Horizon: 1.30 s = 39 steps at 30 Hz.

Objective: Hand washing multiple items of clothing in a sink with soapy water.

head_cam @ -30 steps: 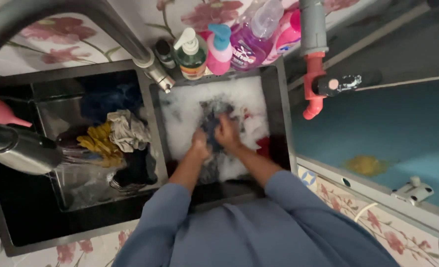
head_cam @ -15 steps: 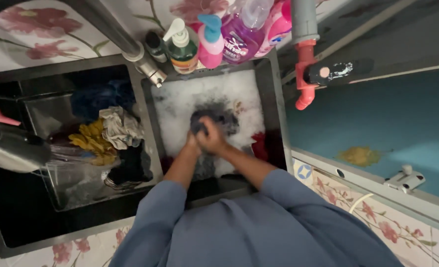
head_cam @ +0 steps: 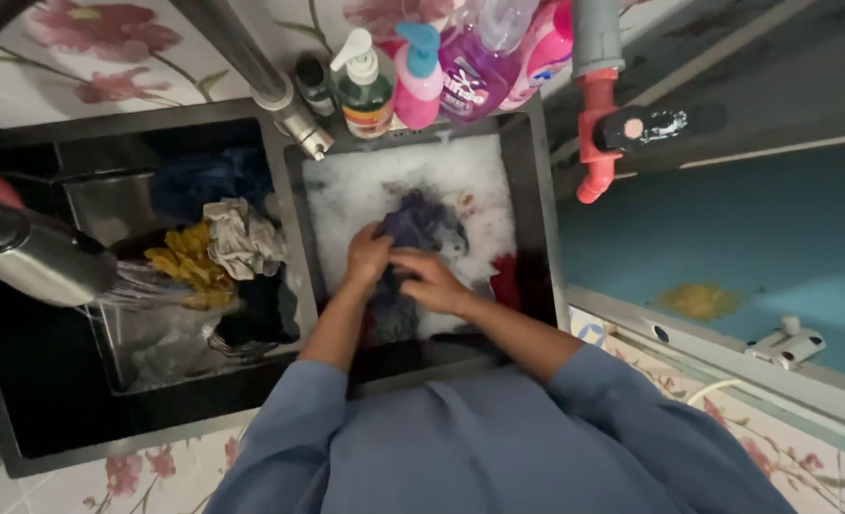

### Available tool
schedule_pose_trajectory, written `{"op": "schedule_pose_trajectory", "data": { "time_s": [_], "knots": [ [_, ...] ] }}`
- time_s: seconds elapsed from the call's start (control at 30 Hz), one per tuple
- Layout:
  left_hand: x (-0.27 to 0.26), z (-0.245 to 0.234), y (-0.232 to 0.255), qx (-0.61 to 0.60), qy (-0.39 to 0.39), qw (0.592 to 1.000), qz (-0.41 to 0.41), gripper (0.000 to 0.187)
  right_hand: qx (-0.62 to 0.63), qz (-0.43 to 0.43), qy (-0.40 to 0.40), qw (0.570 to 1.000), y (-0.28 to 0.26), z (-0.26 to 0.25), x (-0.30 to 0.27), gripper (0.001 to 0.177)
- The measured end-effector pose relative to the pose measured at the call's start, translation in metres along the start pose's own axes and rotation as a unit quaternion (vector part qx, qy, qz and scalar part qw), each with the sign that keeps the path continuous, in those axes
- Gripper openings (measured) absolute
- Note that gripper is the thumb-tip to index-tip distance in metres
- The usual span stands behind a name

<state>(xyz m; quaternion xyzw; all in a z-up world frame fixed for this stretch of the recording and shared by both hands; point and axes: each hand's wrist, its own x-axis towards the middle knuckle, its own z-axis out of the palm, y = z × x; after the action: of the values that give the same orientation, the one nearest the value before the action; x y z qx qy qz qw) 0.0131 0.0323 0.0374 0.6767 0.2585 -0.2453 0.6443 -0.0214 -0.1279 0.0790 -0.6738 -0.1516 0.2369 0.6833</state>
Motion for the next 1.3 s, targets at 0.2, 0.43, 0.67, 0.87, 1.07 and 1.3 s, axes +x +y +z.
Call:
{"op": "schedule_pose_trajectory", "data": {
  "time_s": [0.2,0.43,0.67,0.87,1.07,1.3],
  "knots": [
    [-0.015,-0.008,0.001,0.049,-0.1,0.986,0.125,0.038,-0.155,-0.087,0.024,0.984,0.012,-0.074,0.051,0.046],
    [-0.031,-0.025,0.04,0.052,-0.197,0.949,0.241,0.04,0.01,0.161,-0.093,0.982,0.129,-0.112,0.039,0.045],
    [-0.024,-0.047,0.053,-0.197,-0.079,0.977,0.032,0.043,-0.129,0.06,0.003,0.99,0.098,-0.144,0.036,0.025],
    [0.038,-0.011,-0.025,-0.102,0.028,0.994,-0.005,0.037,0.031,0.006,0.218,0.975,0.134,-0.2,0.065,0.019],
    [0.086,0.017,-0.122,0.123,0.096,0.988,-0.012,0.038,-0.345,0.127,0.298,0.881,0.066,-0.144,0.073,0.04],
    [0.092,0.04,-0.141,-0.178,0.025,0.979,-0.095,0.038,-0.483,0.047,0.188,0.854,0.022,-0.038,0.061,0.034]
  ]
}}
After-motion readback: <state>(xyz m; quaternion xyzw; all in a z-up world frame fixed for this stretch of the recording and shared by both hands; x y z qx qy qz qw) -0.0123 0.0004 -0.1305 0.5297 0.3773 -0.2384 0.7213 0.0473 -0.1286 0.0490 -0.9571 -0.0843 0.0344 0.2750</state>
